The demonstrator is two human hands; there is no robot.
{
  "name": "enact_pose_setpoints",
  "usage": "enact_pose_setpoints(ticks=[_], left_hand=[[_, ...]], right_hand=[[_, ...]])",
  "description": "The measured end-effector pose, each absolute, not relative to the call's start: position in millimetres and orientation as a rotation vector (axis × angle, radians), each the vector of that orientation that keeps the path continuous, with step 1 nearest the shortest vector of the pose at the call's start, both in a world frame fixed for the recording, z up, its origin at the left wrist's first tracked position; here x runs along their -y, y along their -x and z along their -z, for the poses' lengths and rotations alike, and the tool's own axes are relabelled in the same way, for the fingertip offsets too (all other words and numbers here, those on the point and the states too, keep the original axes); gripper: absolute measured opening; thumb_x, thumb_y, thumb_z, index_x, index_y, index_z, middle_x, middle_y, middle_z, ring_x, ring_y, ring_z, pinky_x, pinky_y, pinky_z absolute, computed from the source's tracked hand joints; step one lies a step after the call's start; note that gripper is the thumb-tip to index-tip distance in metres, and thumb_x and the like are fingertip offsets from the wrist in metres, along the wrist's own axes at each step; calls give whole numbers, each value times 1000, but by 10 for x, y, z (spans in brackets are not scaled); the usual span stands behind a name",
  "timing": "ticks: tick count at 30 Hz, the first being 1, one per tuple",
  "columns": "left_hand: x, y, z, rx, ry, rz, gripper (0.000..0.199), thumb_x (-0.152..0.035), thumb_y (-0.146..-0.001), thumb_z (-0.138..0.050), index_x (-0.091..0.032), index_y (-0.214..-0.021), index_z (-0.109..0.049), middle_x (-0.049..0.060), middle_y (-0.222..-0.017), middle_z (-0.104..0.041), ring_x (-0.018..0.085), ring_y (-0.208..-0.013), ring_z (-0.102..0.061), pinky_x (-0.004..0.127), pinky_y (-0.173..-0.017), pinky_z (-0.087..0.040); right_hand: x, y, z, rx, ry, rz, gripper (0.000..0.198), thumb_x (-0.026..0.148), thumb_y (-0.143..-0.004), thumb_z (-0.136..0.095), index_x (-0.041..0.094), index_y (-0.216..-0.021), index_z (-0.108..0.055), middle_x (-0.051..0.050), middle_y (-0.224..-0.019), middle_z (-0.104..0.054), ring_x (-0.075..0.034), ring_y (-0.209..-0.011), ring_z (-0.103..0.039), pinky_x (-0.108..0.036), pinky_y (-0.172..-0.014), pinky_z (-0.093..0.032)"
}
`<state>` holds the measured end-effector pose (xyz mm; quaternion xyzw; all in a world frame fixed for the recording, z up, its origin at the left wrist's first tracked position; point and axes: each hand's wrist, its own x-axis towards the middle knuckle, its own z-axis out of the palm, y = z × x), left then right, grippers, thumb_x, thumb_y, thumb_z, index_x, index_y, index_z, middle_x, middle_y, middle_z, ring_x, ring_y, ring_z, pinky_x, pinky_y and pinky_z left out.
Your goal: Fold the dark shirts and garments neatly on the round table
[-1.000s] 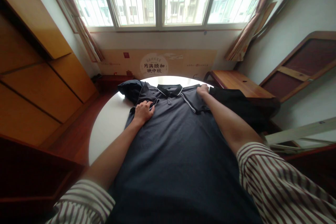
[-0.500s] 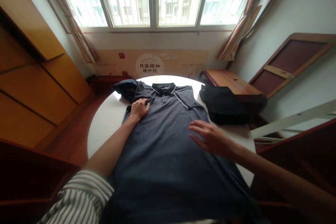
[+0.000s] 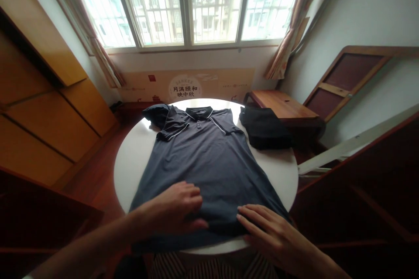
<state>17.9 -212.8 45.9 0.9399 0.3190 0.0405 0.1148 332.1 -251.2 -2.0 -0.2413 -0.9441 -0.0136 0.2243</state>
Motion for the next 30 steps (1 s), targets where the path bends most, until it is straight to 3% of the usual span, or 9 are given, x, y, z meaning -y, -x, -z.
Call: enact_pose_setpoints(ticks=[3,5,8,12,15,20,24,30], left_hand=[[2761,-42,-203,-942,-2839,-85,48,-50,-82,-72,-24,-121,-62,9,-117,-66,27,-102,-61,42,-89,-52],[2982,104,-18,-1029,-2927,-127,54,-27,-85,-70,-24,-136,-54,11,-131,-62,29,-116,-58,44,-100,-51],[3120,315,142,-1108,-2975,-177,61,-3,-83,-57,-20,-142,-52,10,-140,-58,25,-129,-53,36,-109,-49],[3169,511,101,-1142,-2967,-198,67,4,-77,-50,-18,-140,-55,10,-141,-59,24,-128,-55,32,-107,-52],[3164,635,-16,-1145,-2926,-271,69,7,-73,-47,-22,-134,-61,6,-132,-66,20,-119,-62,26,-100,-56],[3116,769,-201,-1211,-2796,-586,54,6,-81,-41,-20,-123,-64,6,-108,-72,15,-96,-69,22,-85,-59],[3114,745,-175,-1413,-2646,-770,39,3,-80,-40,-20,-101,-64,5,-96,-68,14,-83,-66,20,-75,-58],[3168,789,101,-1663,-2601,-697,47,1,-64,-44,-23,-102,-59,5,-101,-64,19,-87,-66,25,-76,-57]], right_hand=[[2522,-3276,21,2614,620,68,27,17,-95,-53,13,-118,-67,-15,-121,-70,-27,-110,-66,-44,-91,-60],[2533,-3237,61,2627,587,86,25,15,-95,-52,12,-113,-69,-14,-122,-69,-27,-112,-64,-45,-94,-58],[2534,-3171,131,2623,542,148,24,8,-93,-51,10,-107,-70,-14,-119,-70,-28,-111,-64,-46,-97,-57],[2528,-3093,62,2581,546,159,24,5,-91,-48,11,-100,-70,-13,-110,-71,-27,-105,-65,-44,-94,-58],[2535,-3070,-90,2501,572,74,30,4,-94,-41,13,-106,-66,-13,-105,-71,-24,-101,-65,-40,-89,-58],[2505,-3117,-201,2379,625,61,26,4,-98,-36,12,-107,-59,-6,-76,-64,-18,-68,-58,-31,-63,-52],[2451,-3153,-142,2494,449,300,34,4,-98,-33,7,-119,-59,-5,-73,-62,-18,-66,-57,-34,-69,-50],[2421,-3200,-117,2653,359,468,31,8,-97,-40,8,-119,-63,-3,-72,-63,-15,-60,-56,-32,-66,-49]])
